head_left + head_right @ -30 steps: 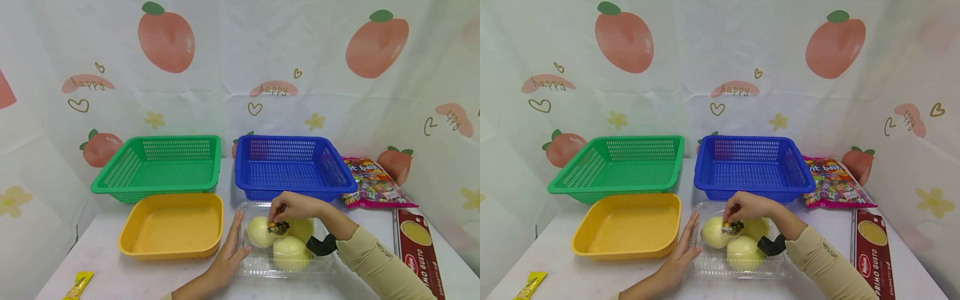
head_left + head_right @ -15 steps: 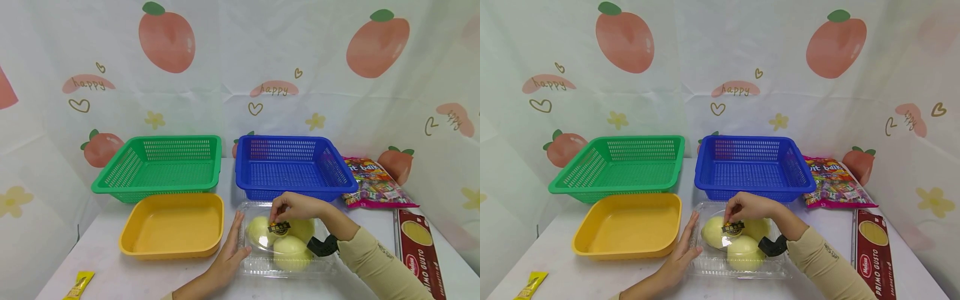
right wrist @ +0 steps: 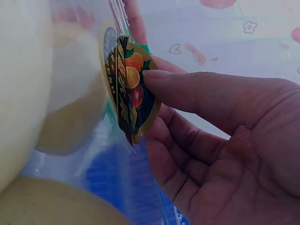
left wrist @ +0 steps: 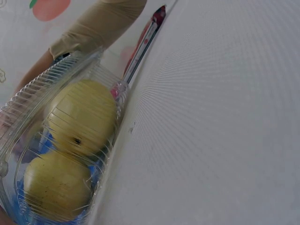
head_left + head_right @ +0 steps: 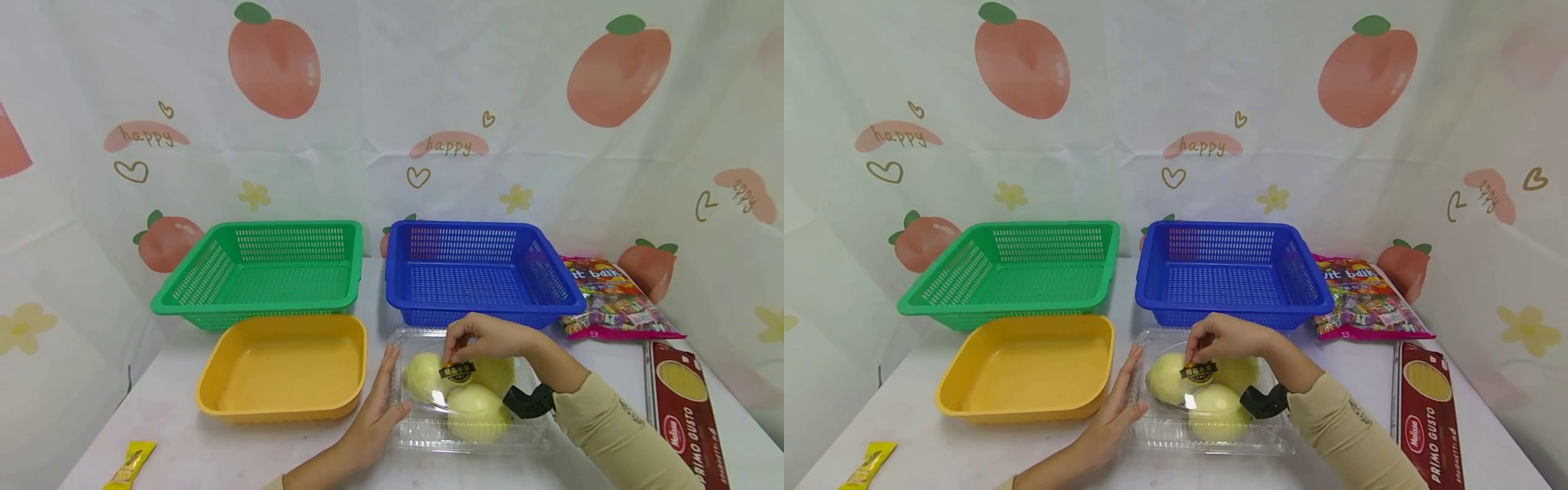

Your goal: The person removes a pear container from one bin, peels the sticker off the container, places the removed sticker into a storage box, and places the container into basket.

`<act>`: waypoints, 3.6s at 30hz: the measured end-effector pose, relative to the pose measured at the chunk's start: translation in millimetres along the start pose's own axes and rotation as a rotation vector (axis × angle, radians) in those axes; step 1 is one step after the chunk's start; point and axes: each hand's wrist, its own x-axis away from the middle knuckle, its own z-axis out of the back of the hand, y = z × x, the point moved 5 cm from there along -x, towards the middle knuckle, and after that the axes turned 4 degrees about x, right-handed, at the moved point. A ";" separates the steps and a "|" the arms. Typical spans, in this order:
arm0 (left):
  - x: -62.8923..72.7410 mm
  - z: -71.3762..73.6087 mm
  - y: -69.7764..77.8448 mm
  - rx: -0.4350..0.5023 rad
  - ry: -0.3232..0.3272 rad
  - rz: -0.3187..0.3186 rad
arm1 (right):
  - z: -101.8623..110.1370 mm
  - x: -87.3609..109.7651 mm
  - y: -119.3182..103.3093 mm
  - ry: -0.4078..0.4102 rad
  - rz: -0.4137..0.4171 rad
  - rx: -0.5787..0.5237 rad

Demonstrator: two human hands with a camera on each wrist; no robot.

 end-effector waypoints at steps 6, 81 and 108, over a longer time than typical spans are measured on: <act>0.1 0.2 0.0 0.000 -0.001 -0.022 | 0.6 0.5 1.8 -0.002 0.012 -0.007; 0.1 0.0 -0.7 0.018 -0.006 -0.014 | 0.1 8.4 8.4 -0.053 0.131 -0.118; 1.0 -0.4 0.7 0.011 -0.007 -0.026 | -0.8 9.9 10.6 -0.059 0.106 -0.172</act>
